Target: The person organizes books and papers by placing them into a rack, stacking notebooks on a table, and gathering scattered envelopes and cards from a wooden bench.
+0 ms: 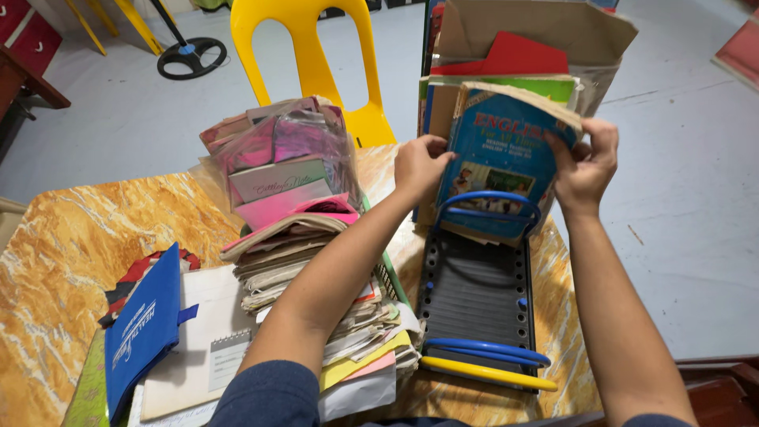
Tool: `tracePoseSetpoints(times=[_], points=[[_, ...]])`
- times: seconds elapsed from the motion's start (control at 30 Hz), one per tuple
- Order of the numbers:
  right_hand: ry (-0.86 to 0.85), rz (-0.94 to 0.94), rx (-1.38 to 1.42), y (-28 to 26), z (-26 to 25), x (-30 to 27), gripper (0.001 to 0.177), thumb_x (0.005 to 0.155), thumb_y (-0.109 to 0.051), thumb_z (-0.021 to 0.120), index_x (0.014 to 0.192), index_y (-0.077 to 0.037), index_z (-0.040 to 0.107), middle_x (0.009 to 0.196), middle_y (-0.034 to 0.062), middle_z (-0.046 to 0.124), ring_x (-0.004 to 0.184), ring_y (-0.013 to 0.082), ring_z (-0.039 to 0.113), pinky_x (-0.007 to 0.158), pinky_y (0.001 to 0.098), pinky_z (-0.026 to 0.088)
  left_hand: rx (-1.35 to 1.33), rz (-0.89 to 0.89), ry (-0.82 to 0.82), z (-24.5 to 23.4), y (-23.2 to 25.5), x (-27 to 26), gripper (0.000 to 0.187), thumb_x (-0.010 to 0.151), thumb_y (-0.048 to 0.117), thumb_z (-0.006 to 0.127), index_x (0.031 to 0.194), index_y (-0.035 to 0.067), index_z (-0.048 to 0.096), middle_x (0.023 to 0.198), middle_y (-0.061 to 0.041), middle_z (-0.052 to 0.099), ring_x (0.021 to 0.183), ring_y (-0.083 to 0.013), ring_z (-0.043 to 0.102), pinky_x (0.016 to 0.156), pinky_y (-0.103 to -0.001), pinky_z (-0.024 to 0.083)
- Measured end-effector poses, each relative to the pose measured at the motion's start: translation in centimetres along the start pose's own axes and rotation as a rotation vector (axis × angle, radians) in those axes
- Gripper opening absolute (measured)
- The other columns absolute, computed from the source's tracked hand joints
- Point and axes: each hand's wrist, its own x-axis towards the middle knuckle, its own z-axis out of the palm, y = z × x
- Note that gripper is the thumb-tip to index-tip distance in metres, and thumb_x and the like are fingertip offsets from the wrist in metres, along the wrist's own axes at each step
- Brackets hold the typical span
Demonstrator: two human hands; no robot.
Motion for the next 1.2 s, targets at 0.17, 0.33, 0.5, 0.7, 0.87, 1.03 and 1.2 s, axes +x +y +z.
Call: tracePoseSetpoints(times=[0.17,0.33,0.5,0.7,0.87,1.03,1.2], points=[[0.000,-0.155,-0.178,0.7,0.0,0.5,0.026,0.103,-0.011,0.089,0.119,-0.002,0.070,0.137,0.0060,0.039,0.083,0.0087,0.062,0.071,0.0215,0.051,0.070,0.001,-0.090,0.7,-2.2,2.0,0.033,0.073,0.029,0.087,0.096,0.007,0.079,0.091,-0.010,0.079,0.083,-0.0241,0.077,0.076,-0.035,0.059],[-0.012,-0.161,-0.164,3.2,0.0,0.8,0.027,0.101,-0.008,0.088,0.119,-0.001,0.070,0.138,0.0053,0.038,0.095,0.0097,0.069,0.084,0.0225,0.065,0.133,0.043,-0.128,1.4,-2.8,2.4,0.034,0.071,0.026,0.090,0.094,0.005,0.078,0.089,-0.012,0.078,0.082,-0.0257,0.076,0.077,-0.036,0.059],[-0.009,-0.026,-0.096,4.4,-0.3,1.0,0.026,0.102,-0.009,0.094,0.118,-0.003,0.074,0.134,0.0040,0.045,0.096,0.0097,0.069,0.084,0.0240,0.063,0.160,-0.012,-0.156,1.4,-2.6,2.1,0.030,0.073,0.025,0.089,0.093,0.005,0.078,0.088,-0.011,0.079,0.082,-0.0247,0.076,0.078,-0.035,0.059],[0.014,-0.039,-0.325,2.4,0.4,1.7,0.036,0.097,-0.013,0.097,0.126,-0.005,0.079,0.118,0.0027,0.051,0.086,0.0085,0.060,0.076,0.0237,0.056,0.102,-0.016,-0.115,1.4,-2.8,2.3,0.031,0.072,0.024,0.088,0.094,0.005,0.078,0.089,-0.011,0.079,0.082,-0.0240,0.077,0.078,-0.034,0.060],[0.034,-0.126,-0.457,-0.7,0.3,0.0,0.051,0.099,-0.011,0.094,0.143,-0.005,0.069,0.114,0.0056,0.056,0.090,0.0130,0.062,0.078,0.0254,0.057,0.252,-0.133,-0.199,0.6,-2.5,1.7,0.042,0.073,0.036,0.091,0.099,0.005,0.078,0.102,-0.016,0.076,0.097,-0.0302,0.073,0.088,-0.039,0.056],[0.061,0.092,-0.171,-2.6,0.0,-1.5,0.062,0.096,-0.012,0.087,0.145,-0.007,0.050,0.118,0.0078,0.063,0.100,0.0143,0.071,0.087,0.0270,0.061,0.304,-0.162,-0.250,-0.8,-1.8,1.2,0.056,0.072,0.039,0.090,0.114,0.007,0.072,0.115,-0.015,0.074,0.108,-0.0303,0.071,0.093,-0.040,0.055],[0.068,-0.090,-0.256,-4.1,0.2,-3.1,0.049,0.101,-0.003,0.083,0.135,-0.001,0.048,0.130,0.0134,0.060,0.122,0.0232,0.066,0.103,0.0346,0.062,0.365,-0.196,-0.315,-2.6,0.0,-1.4,0.064,0.073,0.040,0.090,0.124,0.007,0.067,0.121,-0.016,0.071,0.113,-0.0312,0.068,0.096,-0.041,0.053]])
